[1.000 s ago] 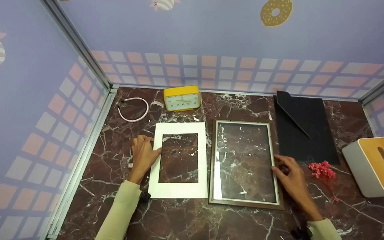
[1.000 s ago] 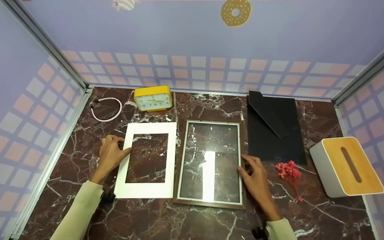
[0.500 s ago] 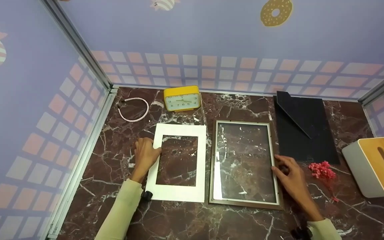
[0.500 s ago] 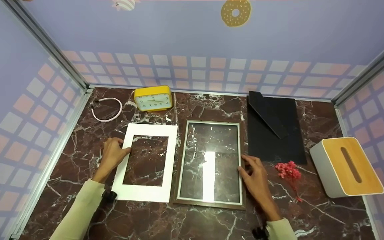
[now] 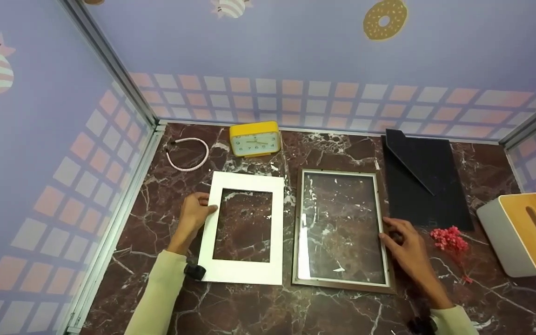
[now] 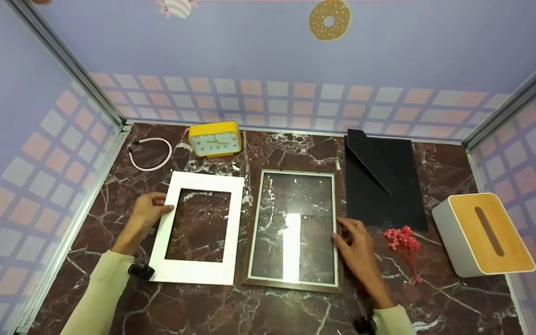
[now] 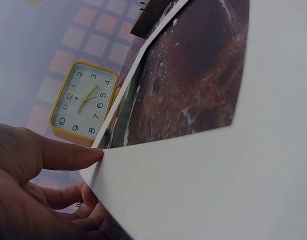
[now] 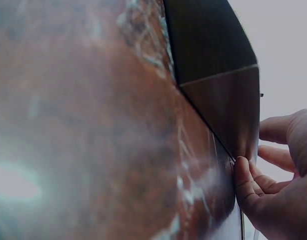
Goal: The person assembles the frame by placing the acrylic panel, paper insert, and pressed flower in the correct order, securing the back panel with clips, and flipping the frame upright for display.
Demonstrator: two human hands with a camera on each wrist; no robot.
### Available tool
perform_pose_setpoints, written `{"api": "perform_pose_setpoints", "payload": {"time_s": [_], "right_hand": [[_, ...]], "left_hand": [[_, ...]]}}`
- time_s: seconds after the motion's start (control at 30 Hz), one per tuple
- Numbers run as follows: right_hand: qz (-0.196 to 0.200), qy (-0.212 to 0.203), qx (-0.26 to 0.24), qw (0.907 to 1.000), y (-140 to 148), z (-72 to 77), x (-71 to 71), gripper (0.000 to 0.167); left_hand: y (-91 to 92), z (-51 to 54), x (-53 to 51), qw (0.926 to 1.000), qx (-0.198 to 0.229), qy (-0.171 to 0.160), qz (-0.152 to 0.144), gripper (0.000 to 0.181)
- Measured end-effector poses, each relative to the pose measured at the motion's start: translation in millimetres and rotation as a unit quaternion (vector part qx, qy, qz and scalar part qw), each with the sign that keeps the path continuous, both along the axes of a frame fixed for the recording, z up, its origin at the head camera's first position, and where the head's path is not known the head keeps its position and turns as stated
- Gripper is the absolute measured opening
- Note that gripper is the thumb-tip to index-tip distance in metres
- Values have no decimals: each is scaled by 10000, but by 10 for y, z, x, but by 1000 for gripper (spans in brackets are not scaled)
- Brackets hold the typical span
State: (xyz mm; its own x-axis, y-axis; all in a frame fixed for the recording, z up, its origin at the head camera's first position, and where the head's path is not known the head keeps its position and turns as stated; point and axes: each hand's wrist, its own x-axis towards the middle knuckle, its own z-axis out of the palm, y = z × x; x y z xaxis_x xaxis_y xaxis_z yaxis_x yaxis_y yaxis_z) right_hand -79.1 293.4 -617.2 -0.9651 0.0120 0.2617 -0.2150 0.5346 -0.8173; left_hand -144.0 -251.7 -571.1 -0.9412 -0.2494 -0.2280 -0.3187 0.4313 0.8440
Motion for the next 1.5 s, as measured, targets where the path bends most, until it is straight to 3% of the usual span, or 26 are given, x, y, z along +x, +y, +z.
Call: {"api": "perform_pose_setpoints", "payload": {"time_s": [0.13,0.27,0.57,0.73,0.93,1.27,1.37,1.5], "right_hand": [[42,46,65,10000,6,3,5,43],[70,78,154,9998,15,-10,15,44],[118,-22,-93,9999,31,-54,31,48],[127,-8,-60,9999,28,-57,34,48],[118,52,-14,9999,24,-58,34,48],[170,61,-76,9998,37,-14,38,46],[143,42,-60,9999,35,-6,31,45],[79,25,-15,10000,27,-13,11,45]], "left_hand": [[-55,17,26,9974,720,-34,-46,34],[-113,39,50,9932,1136,-133,-224,38],[-222,166,80,9802,1879,-518,-360,49],[-249,239,86,9788,1939,-592,-299,51],[-284,348,84,9789,1997,-334,-257,53],[-233,422,70,9684,2493,-75,-35,52],[-200,425,61,9629,2699,57,39,50],[-132,438,44,9462,3229,173,108,46]]}}
